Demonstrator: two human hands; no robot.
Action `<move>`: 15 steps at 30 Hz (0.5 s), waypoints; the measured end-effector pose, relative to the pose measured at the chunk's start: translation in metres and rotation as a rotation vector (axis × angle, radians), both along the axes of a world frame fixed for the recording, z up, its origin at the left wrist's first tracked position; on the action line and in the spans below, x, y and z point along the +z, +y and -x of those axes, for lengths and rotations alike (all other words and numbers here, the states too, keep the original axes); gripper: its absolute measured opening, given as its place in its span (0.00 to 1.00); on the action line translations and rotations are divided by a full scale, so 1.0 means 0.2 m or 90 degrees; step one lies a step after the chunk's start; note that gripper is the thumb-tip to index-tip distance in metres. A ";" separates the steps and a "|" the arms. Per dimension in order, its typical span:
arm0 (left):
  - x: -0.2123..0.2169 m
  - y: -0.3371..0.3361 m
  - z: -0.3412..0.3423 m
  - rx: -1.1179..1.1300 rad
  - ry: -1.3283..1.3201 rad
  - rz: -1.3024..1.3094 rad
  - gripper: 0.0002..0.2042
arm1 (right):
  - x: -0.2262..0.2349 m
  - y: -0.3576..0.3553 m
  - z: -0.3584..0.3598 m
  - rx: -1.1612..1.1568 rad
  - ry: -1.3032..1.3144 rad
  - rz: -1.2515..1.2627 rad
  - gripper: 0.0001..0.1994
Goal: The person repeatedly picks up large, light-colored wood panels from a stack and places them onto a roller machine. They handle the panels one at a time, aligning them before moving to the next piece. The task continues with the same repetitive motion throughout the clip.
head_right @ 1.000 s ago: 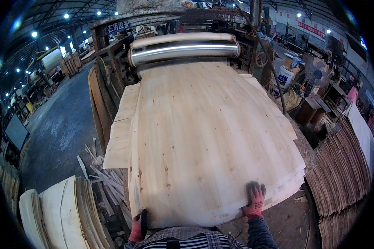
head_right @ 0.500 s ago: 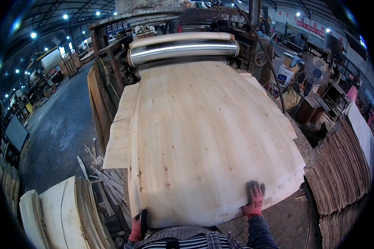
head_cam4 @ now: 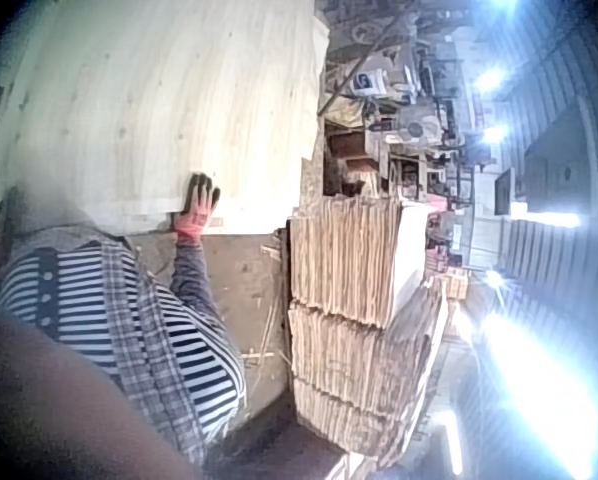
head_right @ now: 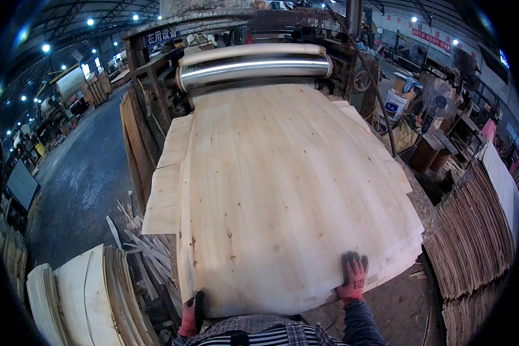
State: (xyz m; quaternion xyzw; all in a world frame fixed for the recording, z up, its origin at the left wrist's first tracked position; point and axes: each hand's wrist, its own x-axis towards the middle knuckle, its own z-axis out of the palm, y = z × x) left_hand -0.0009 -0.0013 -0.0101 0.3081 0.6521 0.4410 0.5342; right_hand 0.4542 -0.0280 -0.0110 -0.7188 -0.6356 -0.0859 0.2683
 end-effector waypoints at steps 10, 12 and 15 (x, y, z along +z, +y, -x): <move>0.03 0.00 -0.01 0.004 0.003 -0.010 0.16 | 0.01 0.00 0.00 -0.005 -0.001 0.008 0.32; 0.05 0.00 -0.02 0.001 0.000 -0.014 0.16 | 0.00 0.00 0.00 -0.005 0.002 0.007 0.32; 0.05 0.00 -0.02 -0.002 0.001 -0.013 0.16 | 0.00 0.00 0.00 -0.003 -0.007 0.001 0.32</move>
